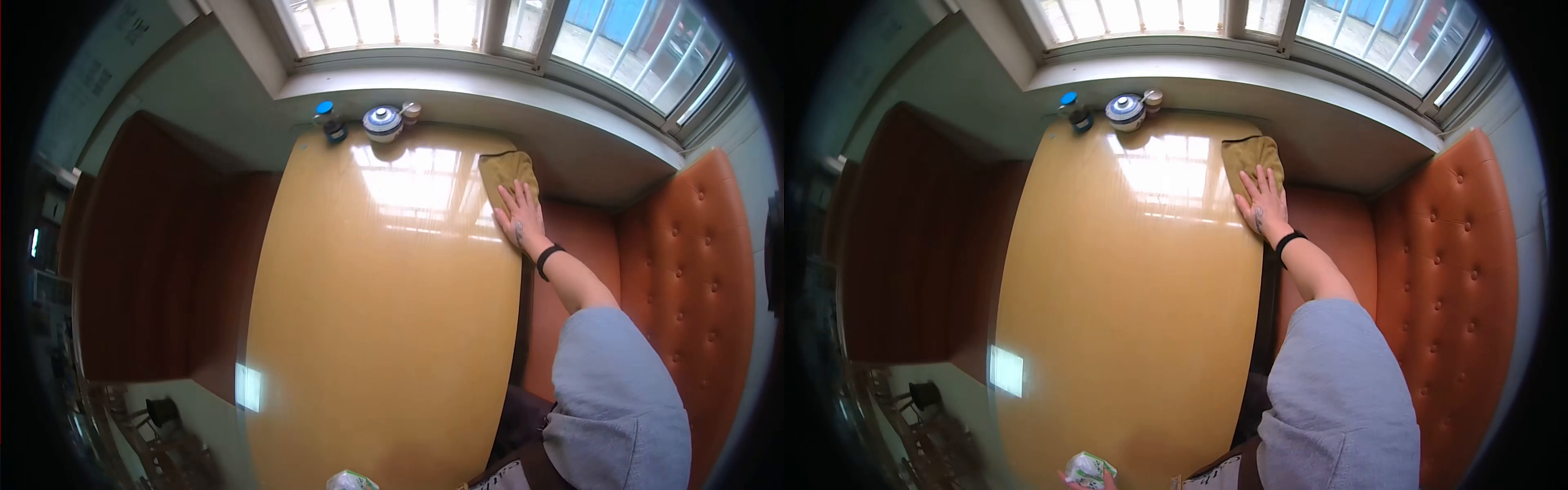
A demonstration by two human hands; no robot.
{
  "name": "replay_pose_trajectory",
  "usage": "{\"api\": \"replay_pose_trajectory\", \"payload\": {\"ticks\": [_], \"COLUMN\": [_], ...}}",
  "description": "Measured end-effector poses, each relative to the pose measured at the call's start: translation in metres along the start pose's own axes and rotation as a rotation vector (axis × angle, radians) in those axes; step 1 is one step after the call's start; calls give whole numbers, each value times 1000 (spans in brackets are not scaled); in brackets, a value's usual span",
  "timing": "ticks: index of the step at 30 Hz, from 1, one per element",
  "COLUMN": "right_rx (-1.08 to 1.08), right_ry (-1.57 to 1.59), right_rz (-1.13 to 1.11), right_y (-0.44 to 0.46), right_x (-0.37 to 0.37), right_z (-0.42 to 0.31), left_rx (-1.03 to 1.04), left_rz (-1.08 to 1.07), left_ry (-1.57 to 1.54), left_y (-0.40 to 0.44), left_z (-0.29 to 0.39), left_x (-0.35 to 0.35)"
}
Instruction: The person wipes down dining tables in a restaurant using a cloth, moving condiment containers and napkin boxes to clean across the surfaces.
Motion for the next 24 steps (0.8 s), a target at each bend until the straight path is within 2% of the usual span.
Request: {"api": "replay_pose_trajectory", "payload": {"ticks": [2, 5, 8, 11, 14, 17, 19, 21, 23, 24], "right_rx": [-103, -288, -503, -789, -1233, -1831, -2207, -2462, -2535, -2560], "right_ry": [-39, -55, -66, -54, -229, -180, -24, 129, 487, 427], "right_rz": [-20, -78, -164, -369, -674, -816, -866, -875, -876, -822], "right_y": [-72, -180, -304, -426, -536, -622, -680, -735, -772, -784], "right_x": [-2, -3, 4, -7, -11, -4, -4, -1, 11, 14], "right_z": [-23, -54, -108, -159, -197, -243, -261, -281, -310, -328], "left_rx": [88, -170, -310, -276, -416, -516, -587, -667, -714, -723], "left_rz": [157, 13, 64, 166, 218, 230, 234, 238, 240, 246], "left_ry": [20, -696, -848, -775, -812, -925, -958, -922, -901, -900], "left_y": [-14, -64, -92, -148, -202, -214, -243, -273, -285, -286], "left_z": [-28, -120, -179, -233, -264, -291, -302, -316, -323, -322], "left_x": [-18, -10, -28, -53, -73, -66, -66, -63, -64, -69]}}
Point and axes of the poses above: each hand's wrist, its own y-axis towards the middle knuckle, its own x-axis out of the palm, z = x × y, the point moved 6 cm from there along y, towards the middle knuckle, and after that the axes turned 2 degrees about -x, right-handed, at the moved point
